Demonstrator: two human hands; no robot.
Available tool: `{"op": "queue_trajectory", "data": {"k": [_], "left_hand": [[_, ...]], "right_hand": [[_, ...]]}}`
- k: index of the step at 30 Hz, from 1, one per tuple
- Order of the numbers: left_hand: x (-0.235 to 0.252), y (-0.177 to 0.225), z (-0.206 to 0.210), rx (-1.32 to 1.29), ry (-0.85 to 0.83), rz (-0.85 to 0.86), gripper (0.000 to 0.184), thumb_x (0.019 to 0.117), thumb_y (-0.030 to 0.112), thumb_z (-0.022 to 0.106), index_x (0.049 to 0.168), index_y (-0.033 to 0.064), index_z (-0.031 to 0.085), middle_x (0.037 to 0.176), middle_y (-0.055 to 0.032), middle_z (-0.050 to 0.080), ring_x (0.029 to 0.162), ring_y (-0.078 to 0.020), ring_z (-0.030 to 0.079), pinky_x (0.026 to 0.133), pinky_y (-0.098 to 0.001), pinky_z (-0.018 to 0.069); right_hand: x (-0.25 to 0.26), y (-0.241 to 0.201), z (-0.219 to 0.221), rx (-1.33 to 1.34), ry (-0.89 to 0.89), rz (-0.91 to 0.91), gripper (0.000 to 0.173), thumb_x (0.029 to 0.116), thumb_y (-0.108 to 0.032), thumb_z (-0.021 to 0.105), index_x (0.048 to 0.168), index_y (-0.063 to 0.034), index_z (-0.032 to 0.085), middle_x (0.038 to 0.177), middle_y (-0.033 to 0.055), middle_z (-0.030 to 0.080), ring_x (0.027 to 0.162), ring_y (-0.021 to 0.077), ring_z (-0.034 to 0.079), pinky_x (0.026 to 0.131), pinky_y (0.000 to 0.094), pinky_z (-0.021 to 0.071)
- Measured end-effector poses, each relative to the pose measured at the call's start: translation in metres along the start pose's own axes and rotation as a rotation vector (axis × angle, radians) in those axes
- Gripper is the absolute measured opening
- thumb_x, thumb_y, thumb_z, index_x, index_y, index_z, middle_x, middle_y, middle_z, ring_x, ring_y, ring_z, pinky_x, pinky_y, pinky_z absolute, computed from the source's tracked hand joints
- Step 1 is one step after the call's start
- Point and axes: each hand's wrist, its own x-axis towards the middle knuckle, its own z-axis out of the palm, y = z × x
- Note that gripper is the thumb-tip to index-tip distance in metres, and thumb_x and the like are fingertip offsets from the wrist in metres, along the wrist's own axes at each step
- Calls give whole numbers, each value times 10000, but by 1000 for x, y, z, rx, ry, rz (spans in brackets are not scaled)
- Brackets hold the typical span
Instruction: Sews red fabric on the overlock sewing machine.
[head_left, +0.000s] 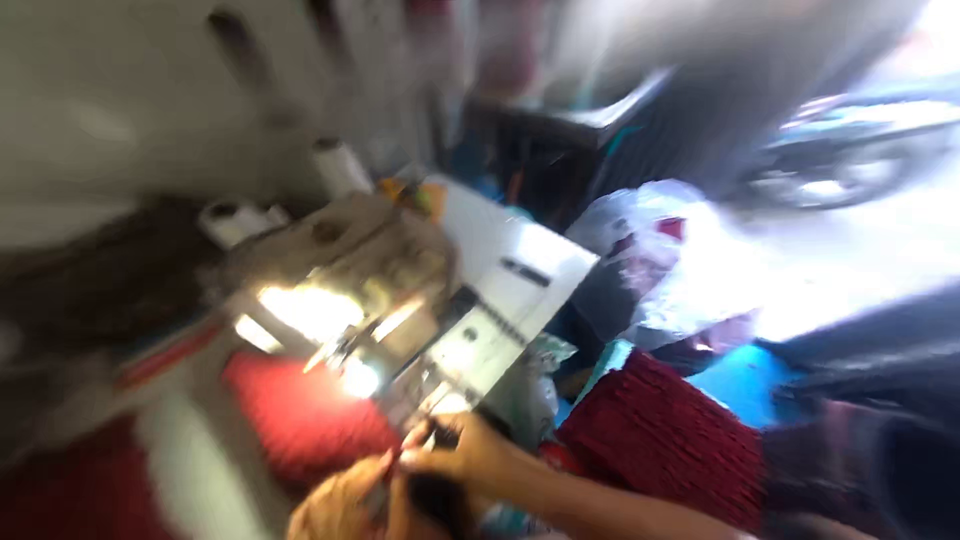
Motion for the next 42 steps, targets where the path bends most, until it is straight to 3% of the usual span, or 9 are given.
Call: {"op": "queue_trajectory", "data": {"k": [3, 6, 11, 19, 26, 30, 34, 37, 42], "left_hand": [[-2, 8, -2, -9, 16, -75, 106, 977, 330, 638, 1013, 248, 695, 1004, 89, 700, 1046, -48, 586, 1047, -345, 312], [-4, 9, -1, -54, 35, -126, 84, 946, 273, 657, 1002, 240, 709, 1003, 96, 719, 1008, -44, 592, 1004, -356, 319], [-4, 11, 0, -115, 62, -187, 134, 948, 323, 669, 954, 215, 748, 961, 85, 738, 946, -46, 595, 975, -380, 318], [0, 11, 1, -160, 43, -232, 127, 938, 268, 680, 933, 179, 769, 932, 74, 739, 914, -34, 596, 964, -371, 326], [-1, 11, 3, -183, 59, -285, 174, 893, 263, 742, 1043, 176, 748, 906, 84, 714, 898, -18, 607, 992, -402, 353], [0, 11, 3, -169, 61, -273, 128, 881, 252, 742, 989, 188, 766, 876, 93, 714, 863, -11, 578, 966, -384, 320], [0, 12, 3, -168, 54, -301, 124, 881, 253, 740, 975, 180, 774, 876, 97, 713, 869, -4, 579, 967, -378, 326], [-1, 12, 4, -175, 59, -328, 110, 865, 234, 743, 951, 172, 773, 881, 93, 720, 885, -1, 590, 972, -376, 326], [-6, 18, -3, -147, 19, -302, 77, 888, 249, 725, 943, 209, 760, 907, 108, 724, 915, -4, 592, 966, -357, 335]], "right_hand": [[-5, 1, 4, 29, 56, -13, 97, 915, -97, 712, 998, -50, 732, 927, -61, 722, 781, -35, 644, 716, 162, 551], [-7, 2, 6, 117, 67, 95, 81, 919, -108, 712, 995, -106, 740, 798, -98, 686, 567, -48, 535, 520, 137, 461], [-7, 3, 9, 227, 71, 177, 95, 923, -63, 695, 995, -90, 751, 743, -62, 668, 475, -52, 428, 438, 120, 358], [-7, -6, 9, 385, 62, 310, 131, 979, -75, 596, 1041, -64, 711, 611, -70, 558, 445, -33, 428, 424, 123, 359], [0, -1, 13, 395, 103, 289, 91, 886, 18, 719, 960, -34, 723, 709, -7, 656, 453, -32, 421, 418, 126, 350], [1, 0, 14, 376, 129, 215, 229, 861, 44, 730, 1076, -17, 679, 759, 6, 693, 492, -24, 484, 441, 120, 376], [1, 4, 14, 286, 141, 144, 232, 835, -14, 776, 1055, -26, 707, 796, -23, 680, 527, -23, 505, 471, 118, 413], [2, 10, 14, 197, 149, 99, 185, 836, -56, 799, 1006, -47, 727, 820, -39, 691, 528, -36, 500, 476, 112, 413], [-7, 9, 11, 22, 124, -6, 74, 898, -98, 744, 959, -64, 769, 883, -44, 735, 680, -43, 609, 608, 109, 497]]}}
